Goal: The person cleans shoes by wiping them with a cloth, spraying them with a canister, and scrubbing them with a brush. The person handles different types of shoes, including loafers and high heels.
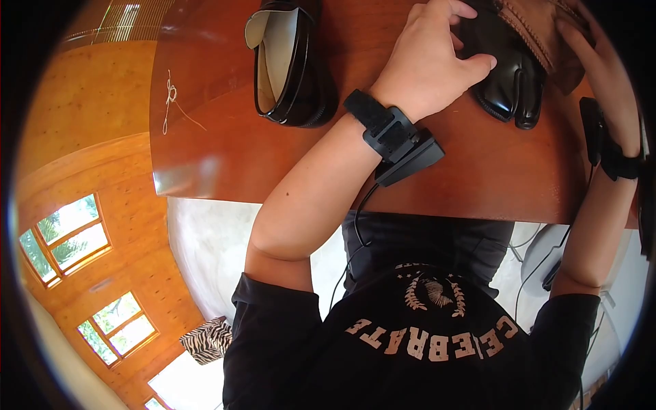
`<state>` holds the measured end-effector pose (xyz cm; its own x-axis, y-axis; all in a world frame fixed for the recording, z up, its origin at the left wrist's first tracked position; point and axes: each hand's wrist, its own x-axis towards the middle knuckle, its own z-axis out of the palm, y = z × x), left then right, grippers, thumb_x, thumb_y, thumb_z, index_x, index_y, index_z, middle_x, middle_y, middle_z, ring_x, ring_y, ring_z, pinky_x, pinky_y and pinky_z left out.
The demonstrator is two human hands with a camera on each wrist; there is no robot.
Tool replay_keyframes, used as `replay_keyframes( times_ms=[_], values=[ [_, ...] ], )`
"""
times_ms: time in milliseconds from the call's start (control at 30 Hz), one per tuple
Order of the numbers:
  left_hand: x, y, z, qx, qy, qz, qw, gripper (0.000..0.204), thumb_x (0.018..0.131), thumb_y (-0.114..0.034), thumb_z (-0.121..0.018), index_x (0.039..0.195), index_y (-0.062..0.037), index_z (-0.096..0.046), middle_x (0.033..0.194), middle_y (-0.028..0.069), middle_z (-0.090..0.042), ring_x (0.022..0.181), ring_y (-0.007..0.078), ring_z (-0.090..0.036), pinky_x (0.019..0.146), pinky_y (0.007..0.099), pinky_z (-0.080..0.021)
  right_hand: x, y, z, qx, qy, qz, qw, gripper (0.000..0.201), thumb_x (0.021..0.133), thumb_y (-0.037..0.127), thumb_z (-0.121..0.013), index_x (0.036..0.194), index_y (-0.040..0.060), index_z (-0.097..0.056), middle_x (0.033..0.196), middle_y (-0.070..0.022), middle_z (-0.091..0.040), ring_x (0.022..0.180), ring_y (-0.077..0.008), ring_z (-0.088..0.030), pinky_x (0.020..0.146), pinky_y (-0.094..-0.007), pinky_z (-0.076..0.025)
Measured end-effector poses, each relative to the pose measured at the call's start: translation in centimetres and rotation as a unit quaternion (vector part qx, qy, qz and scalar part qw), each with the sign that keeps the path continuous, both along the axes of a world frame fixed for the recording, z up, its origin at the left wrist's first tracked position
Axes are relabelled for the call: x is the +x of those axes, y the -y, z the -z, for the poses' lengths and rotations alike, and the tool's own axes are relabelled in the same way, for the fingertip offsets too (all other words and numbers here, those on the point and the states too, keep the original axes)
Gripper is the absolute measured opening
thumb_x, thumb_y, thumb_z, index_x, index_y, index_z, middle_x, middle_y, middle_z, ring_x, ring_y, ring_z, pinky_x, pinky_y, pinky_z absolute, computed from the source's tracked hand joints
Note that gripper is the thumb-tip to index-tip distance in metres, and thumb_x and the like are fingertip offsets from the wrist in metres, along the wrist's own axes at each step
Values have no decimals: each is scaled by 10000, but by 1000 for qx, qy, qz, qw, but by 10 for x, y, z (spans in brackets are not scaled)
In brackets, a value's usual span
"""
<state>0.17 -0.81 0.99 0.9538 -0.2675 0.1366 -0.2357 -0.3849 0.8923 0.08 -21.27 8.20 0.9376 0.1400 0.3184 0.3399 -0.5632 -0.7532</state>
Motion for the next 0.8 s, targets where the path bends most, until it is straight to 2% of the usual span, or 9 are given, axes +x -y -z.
replay_keyframes(
  times_ms=[67, 100, 133, 200, 233, 333, 400, 467, 800],
  values=[
    [0, 0, -8, 20, -24, 3, 999, 562, 852, -149, -776, 1306, 42, -504, 1191, 182, -566, 928, 228, -566, 827, 337, -508, 2, 4, 3, 2, 13, -21, 1000, 228, 871, -40, -558, 1098, -24, -570, 974, -32, -597, 891, -98, -561, 822, -255, -474],
    [4, -2, 5, 113, 119, -7, 986, 566, 853, -155, -776, 1306, 46, -503, 1198, 186, -568, 931, 231, -567, 833, 340, -508, 7, 13, 15, -13, 45, -40, 998, 228, 871, -37, -560, 1099, -23, -570, 970, -29, -596, 888, -97, -561, 816, -254, -474],
    [11, -4, 30, 203, 259, -17, 944, 570, 854, -160, -777, 1306, 51, -502, 1205, 191, -569, 934, 234, -568, 839, 343, -508, 8, 14, 17, -26, 57, -44, 997, 228, 872, -35, -562, 1099, -23, -570, 966, -27, -596, 885, -96, -561, 811, -252, -474],
    [11, -3, 38, 263, 351, -30, 898, 579, 854, -168, -779, 1308, 58, -499, 1216, 197, -572, 939, 237, -570, 850, 347, -508, 6, 11, 14, -50, 61, -39, 996, 226, 872, -31, -568, 1097, -22, -570, 959, -23, -596, 876, -92, -559, 799, -250, -473],
    [3, 1, 26, 238, 311, -33, 920, 583, 854, -170, -780, 1309, 60, -497, 1221, 200, -573, 940, 237, -571, 855, 348, -508, 6, 11, 12, -51, 54, -35, 997, 223, 871, -30, -569, 1094, -22, -570, 956, -22, -595, 871, -90, -557, 793, -249, -473],
    [1, 2, 23, 226, 289, -39, 929, 595, 852, -175, -786, 1310, 65, -493, 1227, 202, -575, 941, 238, -573, 863, 349, -509, 6, 12, 13, -38, 38, -35, 998, 214, 871, -31, -571, 1084, -21, -568, 946, -18, -592, 858, -81, -551, 777, -245, -470],
    [3, 1, 22, 157, 205, -26, 966, 604, 849, -178, -790, 1314, 66, -489, 1229, 203, -572, 941, 239, -573, 866, 349, -510, 6, 11, 14, -40, 33, -30, 998, 207, 870, -32, -572, 1077, -19, -567, 938, -16, -587, 850, -74, -546, 766, -242, -468],
    [3, 0, 5, -1, 9, 1, 1000, 616, 846, -179, -793, 1320, 65, -485, 1232, 205, -567, 942, 242, -573, 870, 349, -511, 5, 11, 11, -34, 23, -35, 999, 201, 871, -31, -573, 1071, -17, -566, 931, -13, -583, 847, -70, -543, 758, -240, -466],
    [1, 0, -15, 30, -34, 13, 999, 620, 839, -129, -762, 1347, 60, -460, 1228, 206, -541, 969, 248, -568, 888, 351, -504, 8, 11, 17, -43, 50, -24, 998, 196, 868, -17, -574, 1064, -19, -565, 924, -9, -568, 839, -72, -529, 748, -238, -463]
  ],
)
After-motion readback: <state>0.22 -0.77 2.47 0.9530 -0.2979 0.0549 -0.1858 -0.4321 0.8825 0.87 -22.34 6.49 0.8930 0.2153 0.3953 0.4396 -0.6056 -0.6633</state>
